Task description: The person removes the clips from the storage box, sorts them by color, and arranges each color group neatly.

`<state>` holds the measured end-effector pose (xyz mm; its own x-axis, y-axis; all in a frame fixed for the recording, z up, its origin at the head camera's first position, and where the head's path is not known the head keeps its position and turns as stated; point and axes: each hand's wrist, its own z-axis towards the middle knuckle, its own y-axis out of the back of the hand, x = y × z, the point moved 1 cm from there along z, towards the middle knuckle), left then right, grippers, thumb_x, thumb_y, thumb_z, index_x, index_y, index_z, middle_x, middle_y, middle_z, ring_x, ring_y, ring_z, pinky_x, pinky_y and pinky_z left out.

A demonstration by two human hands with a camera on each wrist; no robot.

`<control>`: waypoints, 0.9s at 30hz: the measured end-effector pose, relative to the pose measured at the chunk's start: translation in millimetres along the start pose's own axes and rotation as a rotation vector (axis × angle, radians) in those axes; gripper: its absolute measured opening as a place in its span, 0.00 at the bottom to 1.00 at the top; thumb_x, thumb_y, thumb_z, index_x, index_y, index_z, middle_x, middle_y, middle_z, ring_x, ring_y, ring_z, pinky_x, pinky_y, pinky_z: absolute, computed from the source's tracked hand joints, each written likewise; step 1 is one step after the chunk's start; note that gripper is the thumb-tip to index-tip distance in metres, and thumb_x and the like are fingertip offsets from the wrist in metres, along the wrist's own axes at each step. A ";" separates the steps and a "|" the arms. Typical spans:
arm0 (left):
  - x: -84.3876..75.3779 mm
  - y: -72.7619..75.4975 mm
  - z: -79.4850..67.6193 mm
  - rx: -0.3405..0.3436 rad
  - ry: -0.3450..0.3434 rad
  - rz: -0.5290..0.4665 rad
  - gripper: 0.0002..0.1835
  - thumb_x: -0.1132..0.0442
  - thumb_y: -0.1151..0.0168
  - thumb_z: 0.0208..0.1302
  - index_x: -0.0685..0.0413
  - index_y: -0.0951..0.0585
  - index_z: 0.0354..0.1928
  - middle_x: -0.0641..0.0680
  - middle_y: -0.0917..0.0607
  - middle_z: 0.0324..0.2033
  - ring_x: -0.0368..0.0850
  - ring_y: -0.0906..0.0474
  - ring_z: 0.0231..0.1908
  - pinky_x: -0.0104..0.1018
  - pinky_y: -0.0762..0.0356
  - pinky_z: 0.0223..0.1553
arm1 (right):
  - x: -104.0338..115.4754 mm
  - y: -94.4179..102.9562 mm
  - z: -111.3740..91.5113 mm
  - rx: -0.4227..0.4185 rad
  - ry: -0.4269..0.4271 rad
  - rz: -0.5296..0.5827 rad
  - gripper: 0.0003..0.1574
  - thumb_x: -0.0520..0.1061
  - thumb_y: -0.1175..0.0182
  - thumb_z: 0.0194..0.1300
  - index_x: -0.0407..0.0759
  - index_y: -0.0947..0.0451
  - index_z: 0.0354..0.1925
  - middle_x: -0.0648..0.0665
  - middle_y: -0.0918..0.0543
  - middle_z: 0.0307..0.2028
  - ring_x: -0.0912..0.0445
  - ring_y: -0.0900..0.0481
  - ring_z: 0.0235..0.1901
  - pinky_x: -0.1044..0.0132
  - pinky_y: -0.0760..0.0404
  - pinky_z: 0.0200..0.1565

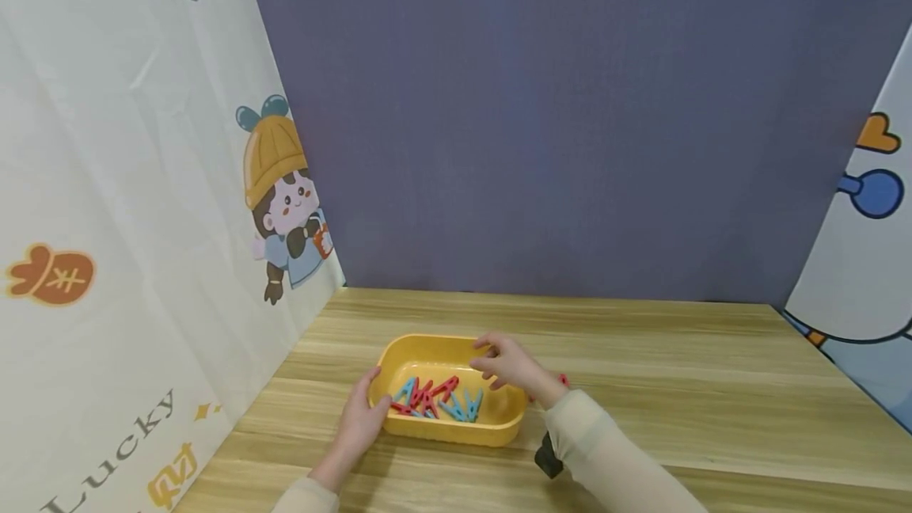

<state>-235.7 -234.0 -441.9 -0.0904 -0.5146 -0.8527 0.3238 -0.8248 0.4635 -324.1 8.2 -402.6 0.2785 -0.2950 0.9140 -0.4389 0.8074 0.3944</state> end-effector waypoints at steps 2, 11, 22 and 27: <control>-0.3 -0.1 -0.1 -0.003 -0.002 -0.001 0.27 0.72 0.47 0.59 0.70 0.37 0.62 0.73 0.37 0.60 0.69 0.44 0.60 0.60 0.47 0.60 | 0.7 -2.7 0.3 0.011 -0.014 0.002 0.25 0.41 0.42 0.62 0.29 0.32 0.54 0.41 0.26 0.32 0.38 0.23 0.35 0.54 0.18 0.28; 1.0 -2.0 -0.1 -0.014 -0.025 -0.010 0.27 0.73 0.46 0.58 0.72 0.36 0.60 0.73 0.36 0.59 0.69 0.42 0.59 0.60 0.46 0.60 | 1.5 -16.8 1.7 0.033 -0.030 0.003 0.25 0.41 0.40 0.61 0.28 0.30 0.53 0.41 0.26 0.33 0.44 0.23 0.32 0.55 0.18 0.28; 0.2 -0.7 -0.2 -0.026 -0.036 0.006 0.27 0.73 0.45 0.58 0.71 0.36 0.60 0.74 0.35 0.58 0.70 0.41 0.59 0.60 0.44 0.59 | -3.9 -31.1 8.5 0.035 -0.070 0.019 0.25 0.41 0.39 0.60 0.27 0.31 0.51 0.42 0.25 0.30 0.48 0.23 0.27 0.56 0.18 0.26; 1.4 -1.4 -0.1 -0.030 -0.028 -0.002 0.27 0.73 0.45 0.58 0.71 0.35 0.60 0.73 0.35 0.58 0.69 0.42 0.59 0.60 0.45 0.60 | -4.0 -37.3 8.7 0.037 -0.082 0.023 0.24 0.40 0.40 0.60 0.27 0.31 0.51 0.43 0.25 0.30 0.47 0.24 0.28 0.56 0.19 0.26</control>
<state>-236.2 -233.5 -443.8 -0.1170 -0.5193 -0.8465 0.3515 -0.8188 0.4538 -316.2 -25.2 -420.1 0.1982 -0.3185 0.9270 -0.4759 0.7955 0.3751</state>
